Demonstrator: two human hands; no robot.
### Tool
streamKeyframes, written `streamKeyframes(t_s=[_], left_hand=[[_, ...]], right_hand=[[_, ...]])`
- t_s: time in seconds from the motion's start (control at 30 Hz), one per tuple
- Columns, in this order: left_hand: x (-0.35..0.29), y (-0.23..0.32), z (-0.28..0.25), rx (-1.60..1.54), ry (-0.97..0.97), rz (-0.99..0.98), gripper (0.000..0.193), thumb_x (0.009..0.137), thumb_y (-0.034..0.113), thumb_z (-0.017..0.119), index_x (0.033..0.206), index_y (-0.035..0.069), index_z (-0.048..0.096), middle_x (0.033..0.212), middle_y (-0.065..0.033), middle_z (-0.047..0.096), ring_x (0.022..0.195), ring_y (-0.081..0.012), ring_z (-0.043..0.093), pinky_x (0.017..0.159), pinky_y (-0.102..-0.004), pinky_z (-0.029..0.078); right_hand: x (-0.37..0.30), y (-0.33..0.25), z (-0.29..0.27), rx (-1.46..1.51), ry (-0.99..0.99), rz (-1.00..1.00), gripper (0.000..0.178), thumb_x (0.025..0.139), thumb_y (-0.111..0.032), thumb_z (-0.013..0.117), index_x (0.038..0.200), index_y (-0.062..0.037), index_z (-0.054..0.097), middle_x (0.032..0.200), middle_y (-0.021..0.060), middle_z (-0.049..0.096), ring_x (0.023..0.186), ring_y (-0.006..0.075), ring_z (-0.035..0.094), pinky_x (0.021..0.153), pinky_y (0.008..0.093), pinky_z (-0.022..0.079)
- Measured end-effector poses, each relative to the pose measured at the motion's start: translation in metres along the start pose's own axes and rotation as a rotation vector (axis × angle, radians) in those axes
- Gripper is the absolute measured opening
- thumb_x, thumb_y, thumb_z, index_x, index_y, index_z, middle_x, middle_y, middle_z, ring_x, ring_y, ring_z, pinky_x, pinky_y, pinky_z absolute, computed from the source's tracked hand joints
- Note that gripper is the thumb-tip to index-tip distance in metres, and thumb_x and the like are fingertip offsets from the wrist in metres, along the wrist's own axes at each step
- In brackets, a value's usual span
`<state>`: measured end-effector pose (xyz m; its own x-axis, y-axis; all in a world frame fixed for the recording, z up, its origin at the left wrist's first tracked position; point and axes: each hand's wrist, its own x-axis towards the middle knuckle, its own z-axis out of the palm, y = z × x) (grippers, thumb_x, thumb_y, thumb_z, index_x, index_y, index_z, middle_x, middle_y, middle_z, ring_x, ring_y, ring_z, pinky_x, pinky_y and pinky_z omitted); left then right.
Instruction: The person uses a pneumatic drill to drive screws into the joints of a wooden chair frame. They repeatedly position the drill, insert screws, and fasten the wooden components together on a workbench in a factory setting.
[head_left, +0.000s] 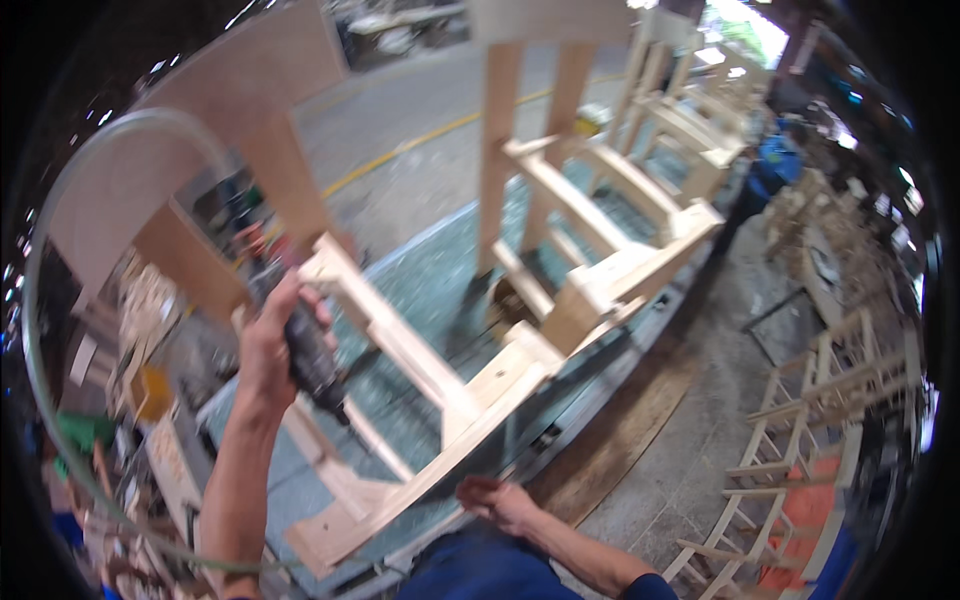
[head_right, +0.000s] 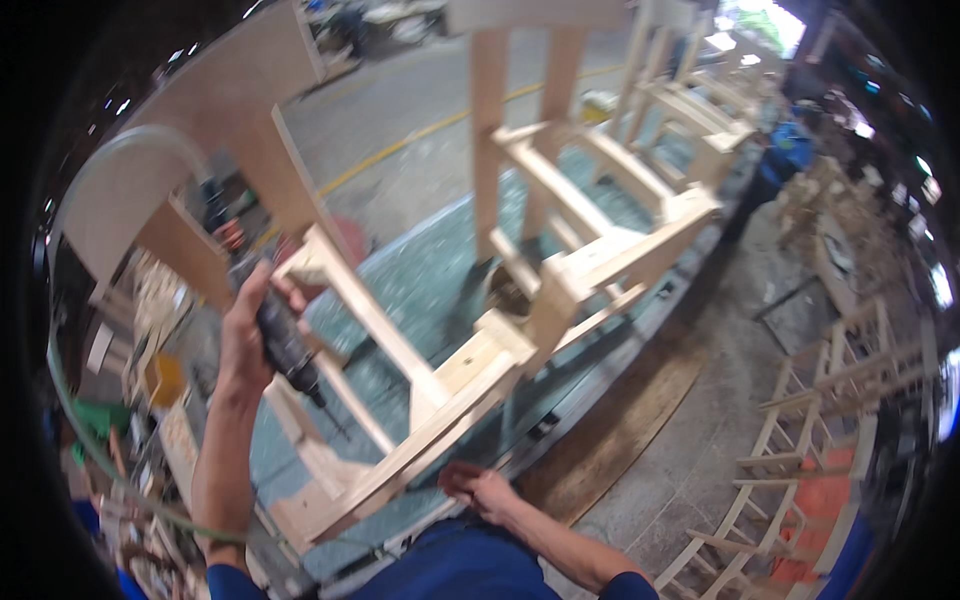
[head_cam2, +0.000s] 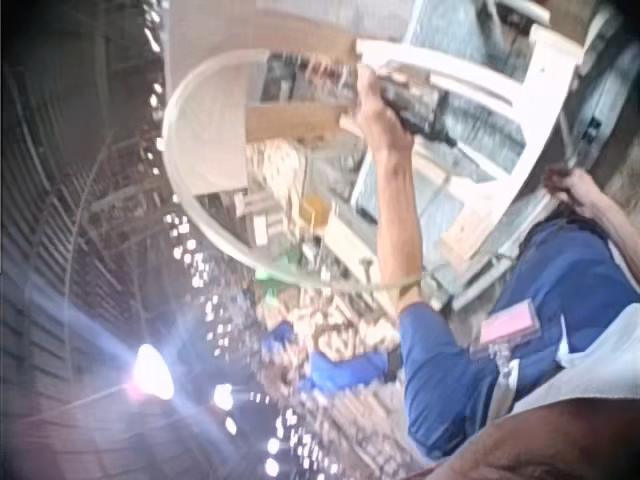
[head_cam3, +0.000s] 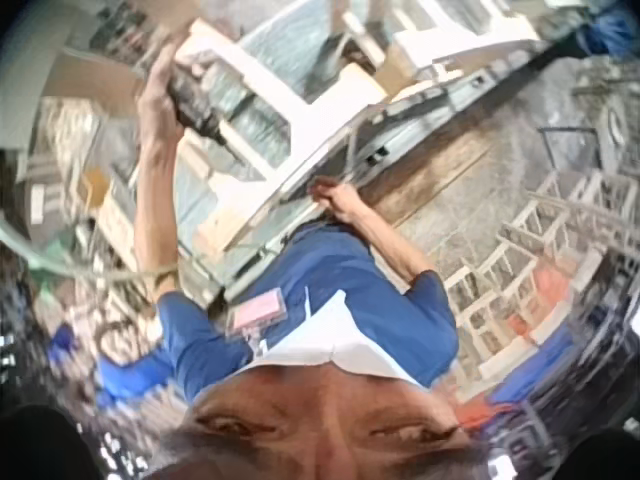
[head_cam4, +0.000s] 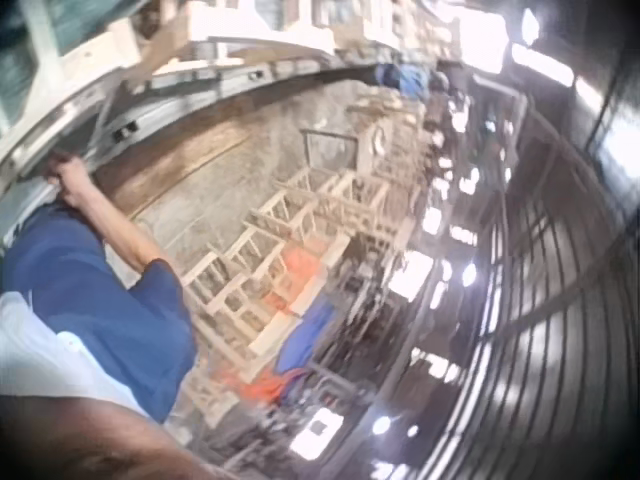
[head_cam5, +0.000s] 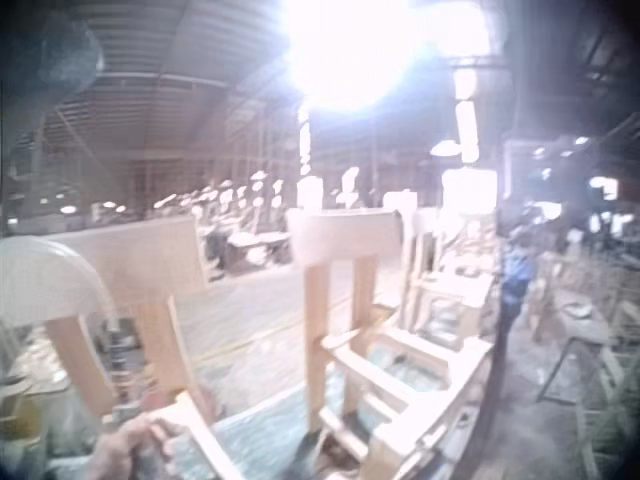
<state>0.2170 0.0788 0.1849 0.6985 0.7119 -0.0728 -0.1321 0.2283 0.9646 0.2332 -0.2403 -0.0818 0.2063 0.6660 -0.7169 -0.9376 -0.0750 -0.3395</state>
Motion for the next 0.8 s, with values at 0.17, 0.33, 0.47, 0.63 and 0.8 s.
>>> streamKeyframes(t_s=[0.17, 0.33, 0.47, 0.63, 0.8], left_hand=[[-0.048, 0.05, 0.031, -0.222, -0.14, 0.14, 0.054, 0.093, 0.056, 0.055, 0.094, 0.002, 0.057, 0.076, -0.0119, 0.061, 0.058, -0.0226, 0.065, 0.052, -0.034, 0.056], [-0.102, 0.065, 0.033, -0.318, -0.253, 0.242, 0.058, 0.095, 0.061, 0.048, 0.098, 0.004, 0.056, 0.079, -0.0128, 0.06, 0.06, -0.0246, 0.063, 0.055, -0.0371, 0.055], [-0.136, 0.069, 0.018, -0.37, -0.211, 0.31, 0.064, 0.094, 0.061, 0.047, 0.098, -0.003, 0.055, 0.078, -0.0169, 0.059, 0.059, -0.029, 0.064, 0.054, -0.0377, 0.057], [-0.155, 0.071, -0.001, -0.459, -0.208, 0.359, 0.065, 0.094, 0.062, 0.045, 0.1, -0.002, 0.054, 0.079, -0.0178, 0.059, 0.059, -0.0305, 0.065, 0.054, -0.0392, 0.057], [-0.167, 0.071, -0.011, -0.452, -0.193, 0.416, 0.063, 0.096, 0.06, 0.045, 0.1, -0.002, 0.054, 0.081, -0.017, 0.059, 0.061, -0.0302, 0.065, 0.055, -0.0414, 0.058]], right_hand=[[-0.016, 0.001, -0.016, 0.157, -0.019, -0.066, 0.043, 0.097, 0.0, 0.052, 0.138, 0.0077, 0.041, 0.131, 0.0201, 0.056, 0.119, 0.0306, 0.059, 0.104, 0.0397, 0.05], [-0.027, 0.012, -0.005, 0.19, -0.061, -0.082, 0.039, 0.1, 0.004, 0.039, 0.138, 0.01, 0.038, 0.138, 0.0228, 0.049, 0.129, 0.0333, 0.05, 0.114, 0.0399, 0.04], [-0.053, 0.018, 0.015, 0.123, -0.263, -0.084, 0.047, 0.101, -0.006, 0.048, 0.145, 0.0035, 0.034, 0.143, 0.0164, 0.047, 0.131, 0.0262, 0.049, 0.109, 0.0337, 0.046], [-0.054, 0.017, 0.025, 0.163, -0.17, -0.094, 0.041, 0.1, -0.008, 0.051, 0.138, 0.0058, 0.042, 0.132, 0.0169, 0.055, 0.122, 0.0252, 0.057, 0.095, 0.0268, 0.055], [-0.063, 0.012, 0.035, 0.123, -0.202, -0.119, 0.036, 0.102, -0.004, 0.046, 0.133, 0.0128, 0.044, 0.135, 0.0213, 0.05, 0.124, 0.0278, 0.054, 0.105, 0.0302, 0.05]])
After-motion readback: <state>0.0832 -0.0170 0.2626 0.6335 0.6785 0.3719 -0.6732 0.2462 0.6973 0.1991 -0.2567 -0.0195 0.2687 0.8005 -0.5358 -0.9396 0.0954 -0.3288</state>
